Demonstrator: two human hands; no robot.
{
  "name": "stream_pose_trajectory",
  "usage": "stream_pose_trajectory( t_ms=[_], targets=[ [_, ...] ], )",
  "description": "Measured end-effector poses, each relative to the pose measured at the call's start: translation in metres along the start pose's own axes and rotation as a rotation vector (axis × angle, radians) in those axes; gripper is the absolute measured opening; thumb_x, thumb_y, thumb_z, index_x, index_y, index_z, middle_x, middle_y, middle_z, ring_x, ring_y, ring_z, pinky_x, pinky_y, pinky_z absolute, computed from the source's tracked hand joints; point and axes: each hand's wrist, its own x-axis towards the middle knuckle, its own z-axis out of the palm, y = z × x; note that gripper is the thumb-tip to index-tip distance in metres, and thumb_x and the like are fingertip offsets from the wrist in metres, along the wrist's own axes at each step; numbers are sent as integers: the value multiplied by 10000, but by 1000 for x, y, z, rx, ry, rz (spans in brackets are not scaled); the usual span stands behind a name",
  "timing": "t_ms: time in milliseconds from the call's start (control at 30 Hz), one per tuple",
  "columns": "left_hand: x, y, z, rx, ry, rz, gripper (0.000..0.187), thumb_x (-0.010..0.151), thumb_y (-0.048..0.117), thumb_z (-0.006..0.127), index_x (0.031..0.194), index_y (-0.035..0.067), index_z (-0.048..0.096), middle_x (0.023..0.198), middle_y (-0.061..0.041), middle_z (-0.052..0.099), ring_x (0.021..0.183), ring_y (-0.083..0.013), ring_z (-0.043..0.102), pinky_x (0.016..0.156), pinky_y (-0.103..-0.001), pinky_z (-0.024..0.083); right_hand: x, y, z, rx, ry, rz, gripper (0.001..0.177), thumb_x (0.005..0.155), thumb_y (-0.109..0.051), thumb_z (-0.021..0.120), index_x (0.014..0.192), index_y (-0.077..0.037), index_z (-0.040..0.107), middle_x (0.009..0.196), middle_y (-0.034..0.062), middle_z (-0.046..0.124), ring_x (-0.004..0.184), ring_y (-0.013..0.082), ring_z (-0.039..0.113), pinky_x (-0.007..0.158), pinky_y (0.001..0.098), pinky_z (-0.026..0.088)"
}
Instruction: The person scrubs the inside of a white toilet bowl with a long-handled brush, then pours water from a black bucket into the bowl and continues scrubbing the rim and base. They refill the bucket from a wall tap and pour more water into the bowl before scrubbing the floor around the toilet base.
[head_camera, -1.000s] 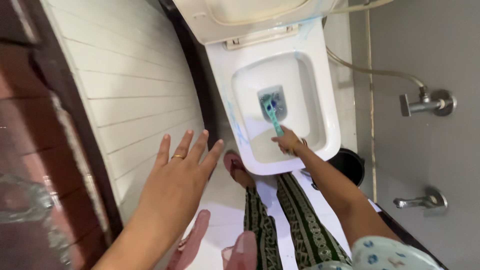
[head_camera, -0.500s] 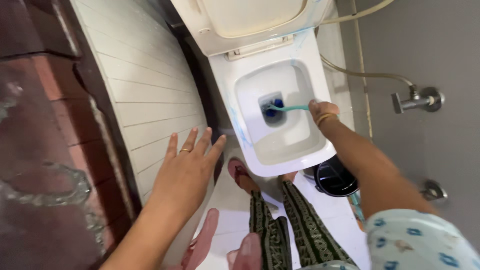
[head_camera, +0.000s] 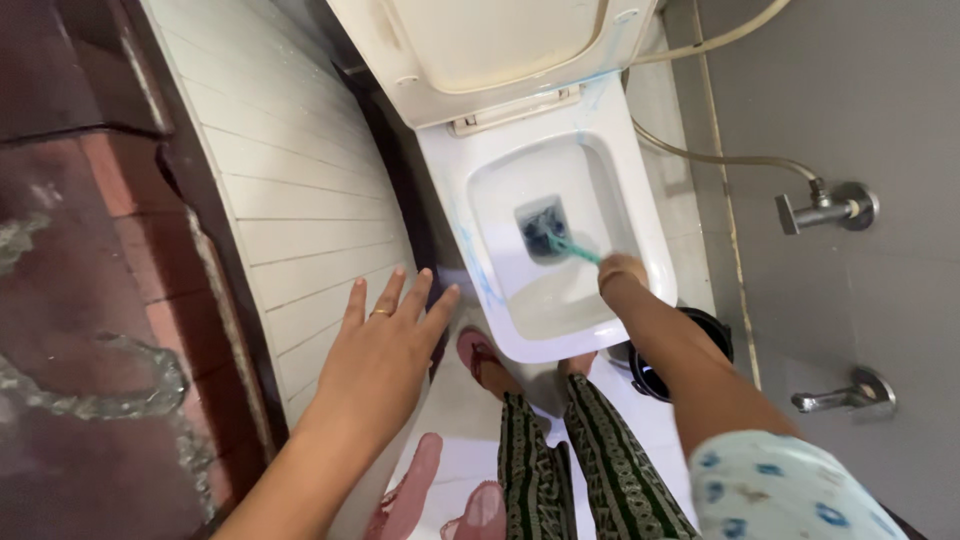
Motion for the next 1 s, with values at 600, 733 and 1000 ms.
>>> stream_pose_trajectory(
  t_ms=[600,733,1000],
  targets=[
    [-1,8,-3,-29,20,41,754,775,-3,610,1491,114,403,1589,-202,394,1451,-381,327,1153,-588,218,-190,3,61,592,-311,-215,582,1031,-532,444,1003,-79,808,655,53,588,576,183,568,560,335,518],
    [3,7,-1,-7,6,28,796,781,9,608,1541,133,406,1599,-197,379,1488,-399,325,1140,-591,218,-213,-32,53,942,-294,-146,555,1019,-537,477,1025,-26,694,611,56,556,489,174,516,480,349,478],
    [4,4,11,-28,29,27,743,793,49,630,1496,118,403,1599,-196,385,1434,-392,340,1138,-604,234,-190,-36,59,1045,-499,-175,778,1031,-621,411,1098,127,614,516,43,550,360,159,529,389,338,503]
  ],
)
